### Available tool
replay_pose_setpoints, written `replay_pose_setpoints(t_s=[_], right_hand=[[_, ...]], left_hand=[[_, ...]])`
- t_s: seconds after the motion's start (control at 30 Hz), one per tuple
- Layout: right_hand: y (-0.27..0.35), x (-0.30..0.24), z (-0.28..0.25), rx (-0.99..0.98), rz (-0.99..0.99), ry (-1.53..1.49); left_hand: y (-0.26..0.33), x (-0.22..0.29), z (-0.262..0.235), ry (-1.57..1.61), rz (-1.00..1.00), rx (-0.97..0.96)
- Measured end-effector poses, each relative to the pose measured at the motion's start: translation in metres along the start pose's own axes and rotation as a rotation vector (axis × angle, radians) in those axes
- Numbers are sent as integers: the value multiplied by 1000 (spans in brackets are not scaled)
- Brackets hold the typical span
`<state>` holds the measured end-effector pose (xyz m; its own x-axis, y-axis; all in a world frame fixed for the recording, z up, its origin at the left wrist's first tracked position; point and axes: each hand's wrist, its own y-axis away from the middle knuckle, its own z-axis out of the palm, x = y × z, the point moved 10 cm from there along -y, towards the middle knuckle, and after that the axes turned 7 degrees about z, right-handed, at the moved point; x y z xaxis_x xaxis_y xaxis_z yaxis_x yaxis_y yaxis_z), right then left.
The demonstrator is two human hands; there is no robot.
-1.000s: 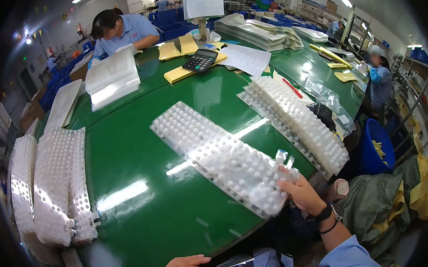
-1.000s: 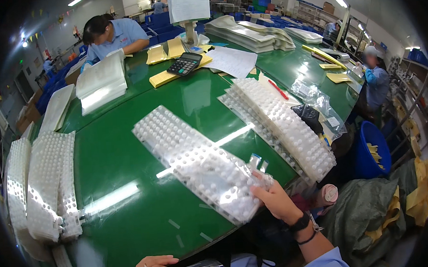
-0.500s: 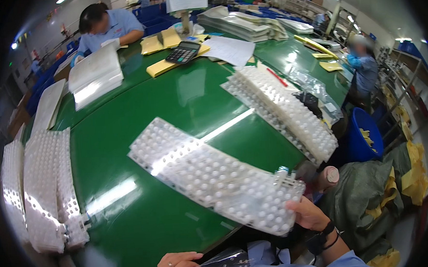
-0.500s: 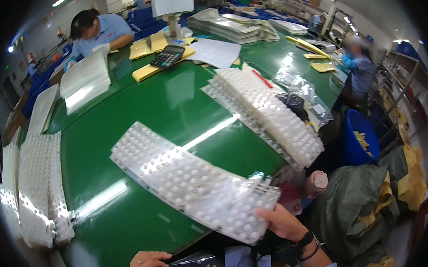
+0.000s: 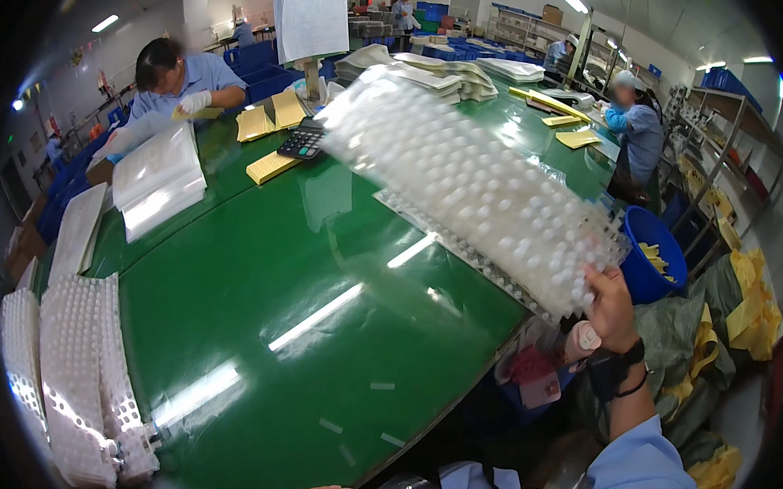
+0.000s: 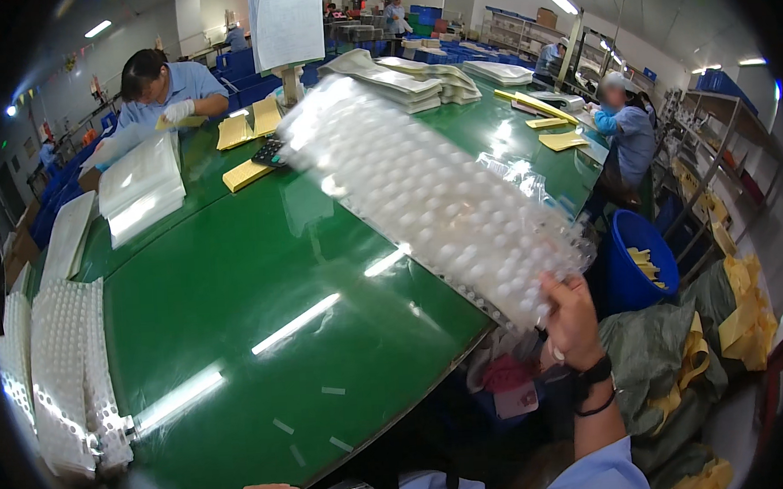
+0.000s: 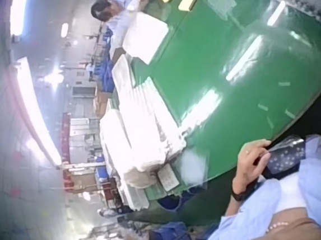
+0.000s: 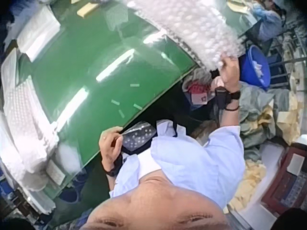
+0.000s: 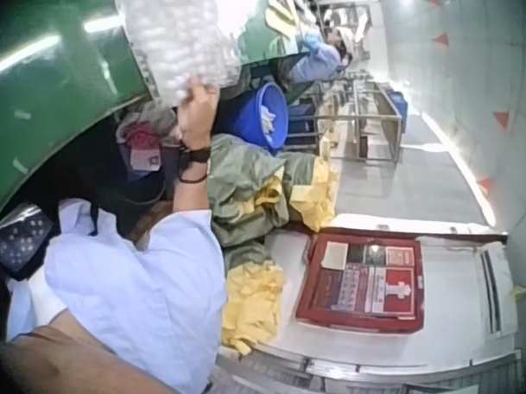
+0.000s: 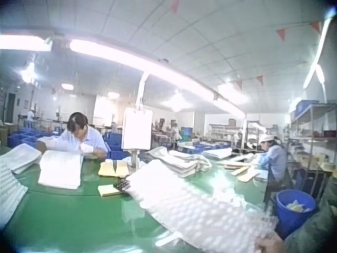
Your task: Assembling keypad button membranes by placing small white plastic components into a clear sheet on a green factory table.
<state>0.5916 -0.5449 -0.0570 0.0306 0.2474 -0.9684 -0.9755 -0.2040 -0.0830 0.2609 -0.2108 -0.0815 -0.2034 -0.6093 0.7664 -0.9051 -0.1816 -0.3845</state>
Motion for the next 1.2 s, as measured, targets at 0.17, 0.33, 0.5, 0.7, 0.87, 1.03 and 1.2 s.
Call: replay_pose_setpoints(t_s=[0.17, 0.33, 0.5, 0.7, 0.87, 1.03, 1.2], right_hand=[[-39, 27, -72, 46, 109, -157], [-49, 44, -79, 259, -60, 579], [35, -48, 8, 541, -768, 1115], [174, 52, 307, -1230, -23, 570], [198, 77, 346, -1358, 67, 556], [182, 93, 334, -1231, 90, 589], [185, 103, 321, -1182, 98, 576]], left_hand=[[-9, 1, 7, -4, -3, -39], [1, 2, -17, -2, -95, -26], [10, -16, -31, -34, -103, -23], [18, -1, -52, -78, -173, 135], [36, -3, -106, -344, -164, -39], [59, -15, -277, -1431, -277, -34], [69, -62, -362, -1108, -384, -180]])
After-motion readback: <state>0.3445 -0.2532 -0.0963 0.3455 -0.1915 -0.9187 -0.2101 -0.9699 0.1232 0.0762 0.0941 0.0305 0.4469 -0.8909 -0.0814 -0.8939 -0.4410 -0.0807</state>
